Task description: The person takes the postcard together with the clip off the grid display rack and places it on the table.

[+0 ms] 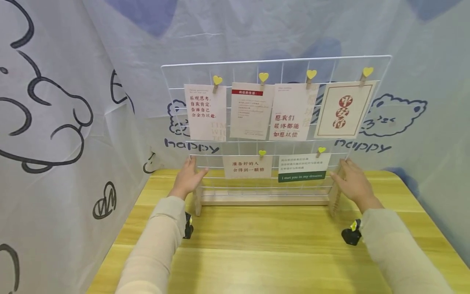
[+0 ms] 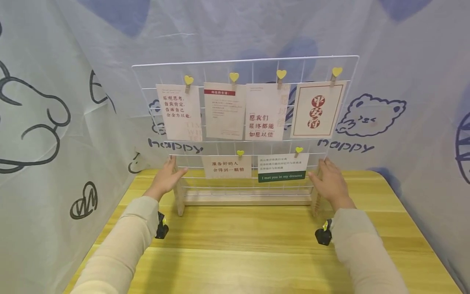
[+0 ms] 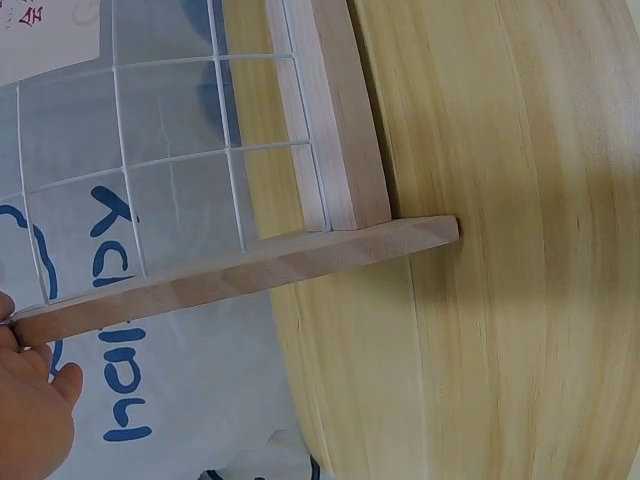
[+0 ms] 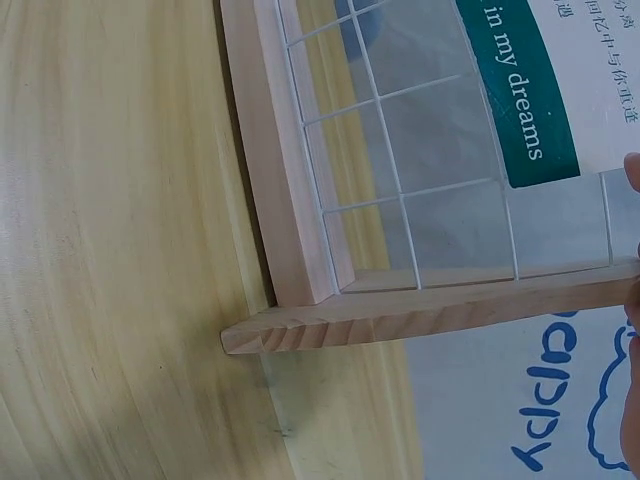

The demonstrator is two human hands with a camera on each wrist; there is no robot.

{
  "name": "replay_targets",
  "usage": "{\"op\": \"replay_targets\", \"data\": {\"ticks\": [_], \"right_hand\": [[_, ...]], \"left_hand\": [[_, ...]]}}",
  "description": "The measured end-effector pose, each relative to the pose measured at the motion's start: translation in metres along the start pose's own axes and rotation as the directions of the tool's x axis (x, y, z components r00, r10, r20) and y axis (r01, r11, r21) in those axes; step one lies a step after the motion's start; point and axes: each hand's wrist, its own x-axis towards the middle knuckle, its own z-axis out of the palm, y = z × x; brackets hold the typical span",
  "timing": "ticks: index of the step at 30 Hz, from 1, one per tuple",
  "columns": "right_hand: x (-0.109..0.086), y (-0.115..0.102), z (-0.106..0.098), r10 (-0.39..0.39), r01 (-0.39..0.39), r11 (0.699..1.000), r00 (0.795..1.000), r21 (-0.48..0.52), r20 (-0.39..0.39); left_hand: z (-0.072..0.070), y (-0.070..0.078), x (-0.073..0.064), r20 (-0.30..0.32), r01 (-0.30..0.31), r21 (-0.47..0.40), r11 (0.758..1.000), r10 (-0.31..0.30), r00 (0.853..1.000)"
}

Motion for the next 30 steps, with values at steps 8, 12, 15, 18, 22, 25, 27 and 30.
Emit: {"op": "replay_targets", "data": {"ticks": [8,12,15,18,22,25,27,30], "right_hand": [[0.0011,0.0003,-0.001,-0.012,0.012,1.0,1.0,-0.005,-0.003],[0.001,0.0005,-0.0015,0.0,0.0,1.0,1.0,0.003,0.005],[0.0007,0.0006,-0.001,0.006,-0.006,1.0,1.0,0.014,0.014],[0.0002,-0.0003,0.0,0.004,-0.004,1.0,1.0,0.027,0.02],[-0.0007,-0.0016,0.001,-0.003,0.002,0.999,1.0,0.04,0.017],[-0.0018,-0.0024,0.0003,-0.007,0.006,0.999,1.0,0.046,0.012],[-0.0027,-0.0029,-0.0007,-0.006,0.006,0.999,1.0,0.047,0.01],[-0.004,-0.0037,-0.002,-0.009,0.008,0.999,1.0,0.05,0.006]], "left_hand": [[-0.0025,0.001,-0.0021,0.015,0.009,0.008,1.0,-0.009,1.0],[-0.0032,0.002,-0.0018,0.02,0.013,0.009,1.0,-0.013,1.0],[-0.0036,0.0029,-0.0018,0.025,0.015,0.009,1.0,-0.016,1.0],[-0.0039,0.003,-0.0024,0.024,0.014,0.009,1.0,-0.014,1.0],[-0.0045,0.004,-0.0028,0.027,0.019,-0.013,1.0,-0.019,0.999],[-0.0052,0.0055,-0.0027,0.03,0.026,-0.046,0.999,-0.025,0.999],[-0.0057,0.0059,-0.0025,0.029,0.025,-0.062,0.998,-0.023,0.999],[-0.0066,0.0062,-0.003,0.023,0.016,-0.07,0.997,-0.014,1.0]]}}
